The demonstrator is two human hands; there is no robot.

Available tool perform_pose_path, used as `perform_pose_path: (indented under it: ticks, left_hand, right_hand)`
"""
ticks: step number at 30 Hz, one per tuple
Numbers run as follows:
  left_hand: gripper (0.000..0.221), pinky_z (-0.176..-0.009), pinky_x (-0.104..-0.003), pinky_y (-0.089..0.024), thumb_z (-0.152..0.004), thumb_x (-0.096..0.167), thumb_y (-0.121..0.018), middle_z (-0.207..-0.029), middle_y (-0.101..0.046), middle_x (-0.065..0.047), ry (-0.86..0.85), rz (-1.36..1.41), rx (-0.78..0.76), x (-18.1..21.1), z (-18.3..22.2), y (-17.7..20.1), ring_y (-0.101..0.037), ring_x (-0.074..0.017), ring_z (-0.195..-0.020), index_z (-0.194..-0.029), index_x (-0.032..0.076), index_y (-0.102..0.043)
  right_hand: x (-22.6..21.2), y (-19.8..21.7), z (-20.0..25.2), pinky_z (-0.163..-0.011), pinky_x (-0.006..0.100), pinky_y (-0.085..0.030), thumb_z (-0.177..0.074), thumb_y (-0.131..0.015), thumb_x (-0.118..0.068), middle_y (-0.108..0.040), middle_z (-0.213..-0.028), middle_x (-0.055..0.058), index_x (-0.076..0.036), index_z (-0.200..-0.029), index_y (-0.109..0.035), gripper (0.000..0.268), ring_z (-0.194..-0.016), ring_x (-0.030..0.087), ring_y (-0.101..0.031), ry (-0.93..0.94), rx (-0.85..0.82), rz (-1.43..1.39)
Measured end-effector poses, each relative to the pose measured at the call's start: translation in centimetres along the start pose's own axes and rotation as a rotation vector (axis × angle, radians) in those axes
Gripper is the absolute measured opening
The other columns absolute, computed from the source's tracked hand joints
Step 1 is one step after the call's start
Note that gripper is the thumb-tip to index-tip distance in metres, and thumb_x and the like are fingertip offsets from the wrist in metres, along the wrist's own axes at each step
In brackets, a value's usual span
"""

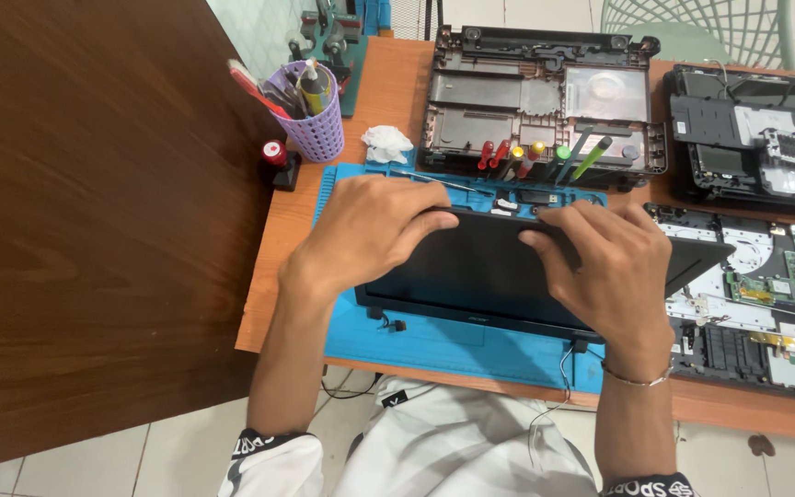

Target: The person reattaches the screen panel and bezel of a laptop by hand, routing wires and pressing the components into place at a workbench.

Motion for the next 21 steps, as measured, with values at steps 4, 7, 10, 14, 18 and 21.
perform_pose_path:
  ticks: [4,7,10,14,18,21]
  left_hand:
    - [0.020,-0.062,-0.045,-0.050,-0.096,0.027,-0.070,-0.073,-0.068,-0.009,-0.001,-0.043,0.017,0.2,0.4,-0.1,-0.068,-0.0311,-0.071,-0.087,0.010,-0.068]
    - [0.019,-0.064,-0.044,-0.050,-0.096,0.026,-0.071,-0.075,-0.068,-0.009,-0.019,-0.014,0.047,0.1,0.5,0.1,-0.068,-0.0310,-0.072,-0.088,0.010,-0.069]
    - [0.019,-0.065,-0.044,-0.050,-0.096,0.026,-0.071,-0.075,-0.068,-0.009,-0.027,-0.033,0.053,-0.1,0.9,0.6,-0.067,-0.0312,-0.073,-0.089,0.009,-0.068]
    - [0.021,-0.064,-0.043,-0.048,-0.095,0.027,-0.073,-0.073,-0.068,-0.009,0.019,-0.039,0.042,-0.5,1.4,1.0,-0.067,-0.0308,-0.071,-0.085,0.010,-0.069]
    - [0.017,-0.069,-0.044,-0.048,-0.091,0.027,-0.076,-0.075,-0.070,-0.008,0.073,-0.035,0.104,-1.1,1.8,0.5,-0.067,-0.0301,-0.073,-0.086,0.011,-0.072]
    - [0.012,-0.079,-0.040,-0.052,-0.096,0.021,-0.071,-0.091,-0.073,-0.009,0.151,0.189,0.160,-3.0,3.4,1.0,-0.069,-0.0282,-0.088,-0.096,0.009,-0.071]
  right_hand:
    - [-0.1,0.0,0.2,-0.070,0.036,-0.042,-0.086,-0.087,-0.023,-0.069,-0.085,0.003,-0.008,-0.094,-0.071,0.023,-0.072,0.024,-0.062,-0.002,0.001,0.012]
    - [-0.1,0.0,0.4,-0.072,0.036,-0.042,-0.087,-0.087,-0.022,-0.070,-0.087,0.002,-0.008,-0.095,-0.071,0.023,-0.073,0.024,-0.062,0.002,0.010,0.019]
    - [-0.2,0.0,0.4,-0.073,0.036,-0.043,-0.089,-0.087,-0.022,-0.070,-0.088,0.002,-0.008,-0.096,-0.071,0.023,-0.075,0.023,-0.063,0.011,0.016,0.017]
    - [-0.4,0.2,0.6,-0.071,0.036,-0.042,-0.088,-0.087,-0.022,-0.069,-0.085,0.002,-0.008,-0.095,-0.072,0.023,-0.072,0.023,-0.062,0.004,0.003,0.027]
    - [-0.2,0.0,0.7,-0.070,0.035,-0.041,-0.088,-0.087,-0.023,-0.070,-0.085,0.002,-0.008,-0.095,-0.072,0.022,-0.072,0.022,-0.062,-0.009,-0.006,0.028]
    - [-0.1,-0.2,0.7,-0.072,0.035,-0.042,-0.091,-0.088,-0.023,-0.071,-0.088,0.002,-0.009,-0.096,-0.072,0.022,-0.074,0.023,-0.061,0.004,0.025,0.033]
Point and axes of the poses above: each hand's wrist, its own z-axis away from the middle knuckle, its own y-axis out of the back of the hand, x = y × z, the point moved 4 cm from there along -z, towards the middle knuckle
